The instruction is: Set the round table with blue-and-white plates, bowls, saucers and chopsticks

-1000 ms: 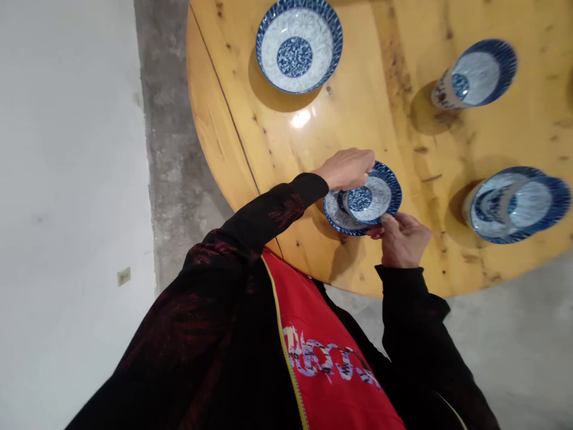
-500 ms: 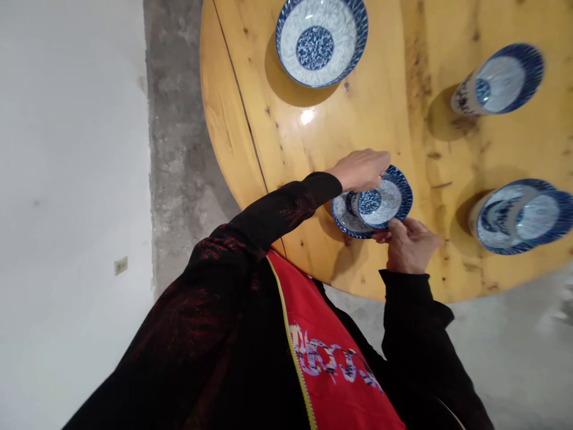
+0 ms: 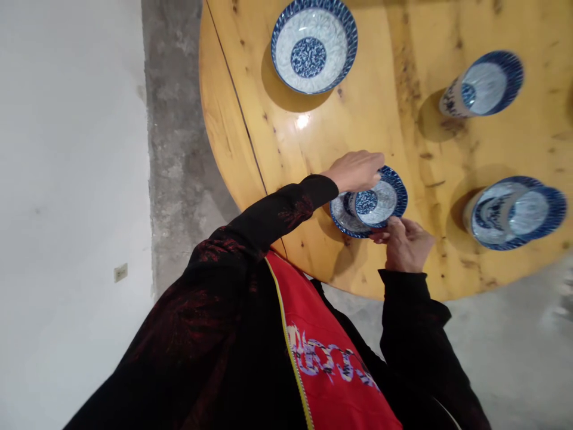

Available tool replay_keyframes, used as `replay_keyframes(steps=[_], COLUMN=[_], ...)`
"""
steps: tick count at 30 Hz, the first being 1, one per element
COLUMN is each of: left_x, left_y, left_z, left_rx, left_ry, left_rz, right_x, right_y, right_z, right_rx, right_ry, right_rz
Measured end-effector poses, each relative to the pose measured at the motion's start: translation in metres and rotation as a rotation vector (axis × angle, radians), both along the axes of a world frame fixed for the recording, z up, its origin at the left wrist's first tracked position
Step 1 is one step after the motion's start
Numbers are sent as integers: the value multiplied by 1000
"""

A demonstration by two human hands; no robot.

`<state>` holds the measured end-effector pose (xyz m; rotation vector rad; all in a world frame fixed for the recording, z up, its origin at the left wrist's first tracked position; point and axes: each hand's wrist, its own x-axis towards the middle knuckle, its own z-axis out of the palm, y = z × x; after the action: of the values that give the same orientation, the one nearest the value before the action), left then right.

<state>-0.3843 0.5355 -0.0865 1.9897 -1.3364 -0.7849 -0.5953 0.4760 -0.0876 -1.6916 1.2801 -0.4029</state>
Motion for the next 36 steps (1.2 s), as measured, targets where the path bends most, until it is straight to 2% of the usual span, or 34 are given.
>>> replay_keyframes(steps=[3,7,10,13,17,20,23,30,33,36], left_x=[6,14,11,0,-22,-36,-47,-74,-97,-127], left_y=[15,59,99,130,152,164,183,243,255,253], left_z=[7,18,19,13,5,4,4,2,1,1], left_rx=[6,15,38,64,94,109,100,149,180,209], left_ry=[-29,-5,9,25,54,81,100,83,142,190], left_rz=[35,124,165,182,147,141,161,306,372,391], right_x=[-13,-44,-68,-82,-87,-85,-84,-83,-91,-106], right_y=[5,29,65,111,169,193,198,182,180,183], right_z=[5,12,8,-3,-17,-22,-25,-30,-32,-34], right_rx=[14,24,71,172,324,446,475,432,458,470], right_ry=[-17,-51,-83,-90,-92,-95,-108,-182,-194,-189], right_rz=[-101,-225,-289,-335,-347,-286,-225,-205,-160,-145])
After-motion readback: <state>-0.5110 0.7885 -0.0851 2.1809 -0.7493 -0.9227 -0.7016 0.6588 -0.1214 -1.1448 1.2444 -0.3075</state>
